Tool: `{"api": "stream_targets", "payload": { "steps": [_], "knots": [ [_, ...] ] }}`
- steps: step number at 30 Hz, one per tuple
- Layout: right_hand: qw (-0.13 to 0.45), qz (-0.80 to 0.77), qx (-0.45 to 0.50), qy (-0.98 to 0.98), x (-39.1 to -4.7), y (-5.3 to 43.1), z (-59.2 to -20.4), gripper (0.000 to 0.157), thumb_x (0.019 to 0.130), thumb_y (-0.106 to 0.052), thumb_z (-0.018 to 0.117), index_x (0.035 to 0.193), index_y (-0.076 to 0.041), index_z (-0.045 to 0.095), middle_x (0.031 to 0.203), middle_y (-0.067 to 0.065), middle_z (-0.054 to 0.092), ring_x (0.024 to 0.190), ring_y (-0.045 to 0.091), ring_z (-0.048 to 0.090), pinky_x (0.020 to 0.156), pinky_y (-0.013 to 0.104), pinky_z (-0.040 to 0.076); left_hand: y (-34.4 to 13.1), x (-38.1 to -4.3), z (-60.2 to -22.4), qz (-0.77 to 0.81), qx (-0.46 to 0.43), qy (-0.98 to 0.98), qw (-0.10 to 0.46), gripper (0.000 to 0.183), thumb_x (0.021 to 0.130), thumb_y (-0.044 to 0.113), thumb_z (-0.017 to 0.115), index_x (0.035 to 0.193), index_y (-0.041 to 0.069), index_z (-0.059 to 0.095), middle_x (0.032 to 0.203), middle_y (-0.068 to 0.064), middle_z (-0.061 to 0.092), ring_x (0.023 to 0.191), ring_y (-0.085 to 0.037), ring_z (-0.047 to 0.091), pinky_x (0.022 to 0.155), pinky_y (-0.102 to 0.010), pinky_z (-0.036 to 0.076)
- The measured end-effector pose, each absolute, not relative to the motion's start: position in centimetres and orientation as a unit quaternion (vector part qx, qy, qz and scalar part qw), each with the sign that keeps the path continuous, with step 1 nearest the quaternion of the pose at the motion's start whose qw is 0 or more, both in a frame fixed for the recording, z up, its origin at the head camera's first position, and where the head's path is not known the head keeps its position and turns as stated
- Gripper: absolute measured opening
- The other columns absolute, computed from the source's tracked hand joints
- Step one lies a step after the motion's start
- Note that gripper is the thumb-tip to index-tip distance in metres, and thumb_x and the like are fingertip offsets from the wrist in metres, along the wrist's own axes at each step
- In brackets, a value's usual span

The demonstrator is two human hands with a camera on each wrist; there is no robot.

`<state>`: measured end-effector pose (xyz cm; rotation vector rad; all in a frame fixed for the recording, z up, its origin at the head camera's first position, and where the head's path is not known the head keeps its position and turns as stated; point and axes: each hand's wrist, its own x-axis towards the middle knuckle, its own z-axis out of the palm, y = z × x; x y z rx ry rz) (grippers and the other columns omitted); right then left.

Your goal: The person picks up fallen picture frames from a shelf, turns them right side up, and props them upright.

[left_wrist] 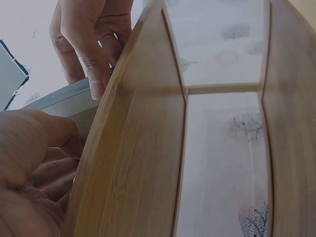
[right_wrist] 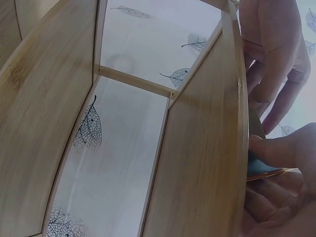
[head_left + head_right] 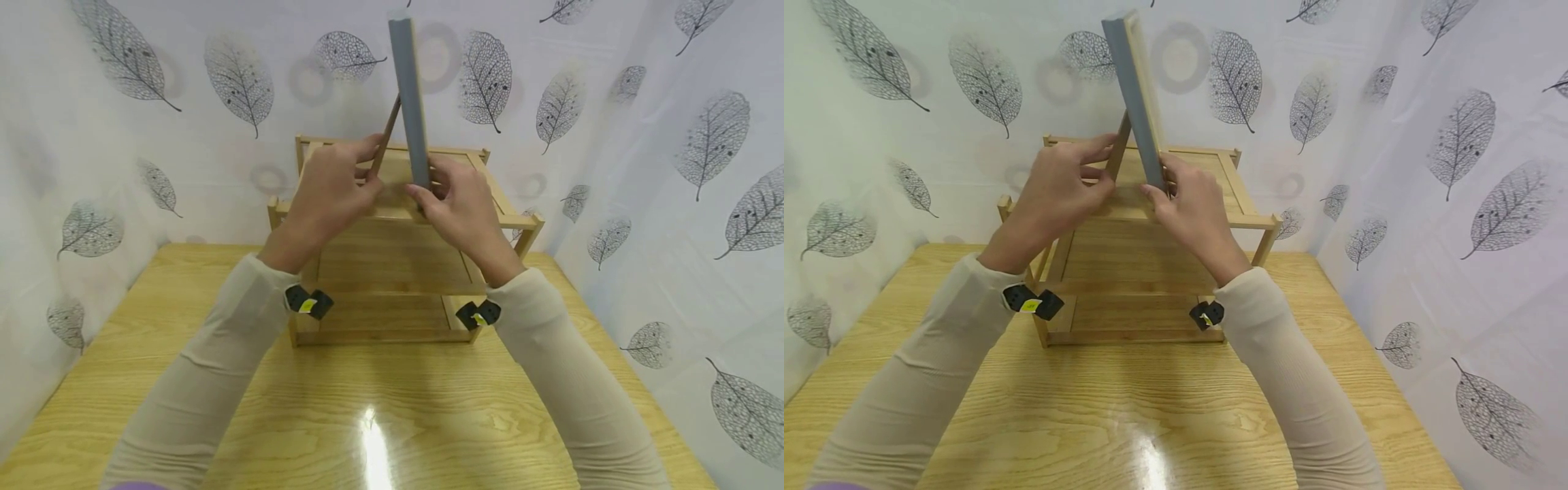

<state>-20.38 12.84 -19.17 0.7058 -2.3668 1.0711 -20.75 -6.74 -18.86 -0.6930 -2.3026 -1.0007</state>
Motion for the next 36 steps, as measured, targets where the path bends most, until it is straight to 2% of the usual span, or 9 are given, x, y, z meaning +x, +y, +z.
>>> {"api": "stream_targets", "payload": {
  "steps": [8,30,32,36],
  "knots": [
    [0.227,0.376,0.252,-0.863,-20.36,12.9,-19.07,0.03,0.093,-0.009,0.073,0.119,0.004,0.067,0.113,0.019,0.073,0.099,0.028,0.074,0.083,0.035,0.061,-6.86,-20.68,-18.91,-0.364,-0.26,-0.851,0.274,0.05,0.09,-0.005,0.06,0.14,0.002,0.059,0.13,-0.016,0.066,0.103,-0.029,0.072,0.082,-0.033,0.061],
    [0.233,0.358,0.259,-0.866,-20.24,12.78,-19.03,0.031,0.094,-0.01,0.073,0.122,0.003,0.067,0.112,0.018,0.074,0.097,0.027,0.074,0.083,0.035,0.061,-7.18,-20.73,-18.92,-0.343,-0.262,-0.856,0.285,0.046,0.09,-0.005,0.059,0.135,0.005,0.065,0.127,-0.015,0.068,0.104,-0.029,0.072,0.083,-0.034,0.061],
    [0.231,0.359,0.257,-0.867,-20.21,12.74,-19.02,0.032,0.094,-0.01,0.073,0.123,0.003,0.067,0.113,0.018,0.073,0.098,0.028,0.074,0.083,0.035,0.061,-7.25,-20.64,-18.93,-0.343,-0.259,-0.857,0.285,0.046,0.091,-0.005,0.059,0.135,0.005,0.065,0.129,-0.015,0.067,0.101,-0.029,0.073,0.08,-0.033,0.062],
    [0.231,0.356,0.255,-0.869,-20.21,12.7,-19.01,0.032,0.094,-0.011,0.073,0.123,0.002,0.067,0.114,0.018,0.073,0.098,0.028,0.074,0.084,0.036,0.061,-7.39,-20.28,-18.83,-0.334,-0.251,-0.86,0.292,0.045,0.091,-0.002,0.06,0.135,0.005,0.065,0.131,-0.014,0.065,0.099,-0.028,0.074,0.059,-0.029,0.058]
  ]
}}
